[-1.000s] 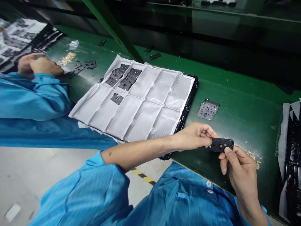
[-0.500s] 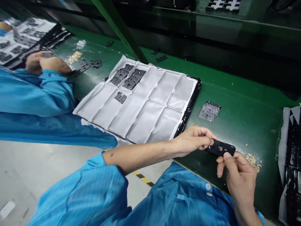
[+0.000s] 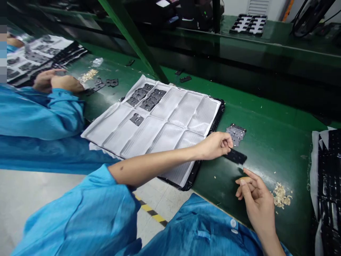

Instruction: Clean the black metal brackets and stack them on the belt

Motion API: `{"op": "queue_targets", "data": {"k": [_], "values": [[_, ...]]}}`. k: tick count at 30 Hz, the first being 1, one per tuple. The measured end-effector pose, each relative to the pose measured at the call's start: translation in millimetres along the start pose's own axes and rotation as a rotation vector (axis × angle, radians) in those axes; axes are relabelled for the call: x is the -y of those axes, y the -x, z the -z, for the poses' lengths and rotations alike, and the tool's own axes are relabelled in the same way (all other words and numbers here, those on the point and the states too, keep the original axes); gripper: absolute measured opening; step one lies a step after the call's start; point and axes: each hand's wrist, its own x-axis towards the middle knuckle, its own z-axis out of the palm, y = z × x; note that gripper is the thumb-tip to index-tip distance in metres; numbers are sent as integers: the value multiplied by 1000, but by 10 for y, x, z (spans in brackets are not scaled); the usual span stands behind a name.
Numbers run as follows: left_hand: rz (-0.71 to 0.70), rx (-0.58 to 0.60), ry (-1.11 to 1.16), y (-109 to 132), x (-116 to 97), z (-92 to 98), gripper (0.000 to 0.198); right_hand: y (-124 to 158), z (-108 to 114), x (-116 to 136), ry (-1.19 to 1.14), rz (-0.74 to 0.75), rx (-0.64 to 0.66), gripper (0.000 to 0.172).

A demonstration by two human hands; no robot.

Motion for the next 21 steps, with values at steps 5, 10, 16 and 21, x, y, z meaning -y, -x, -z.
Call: {"op": "queue_targets", "data": {"k": [5,10,16,21], "values": [[-31,-77,-328,-261,139,106,14,5,51,-109,29,-5,20,41],[-49,-136,-491,-284,211,136,11,-2,37,-156,21,17,15,40],[-123,-120,-663,-522,50,269,11,-1,12,-290,31,57,-9,43],[-147,-125,-775,-1553,-316,310,12,-40,-96,-430,109,201,-150,39]]}}
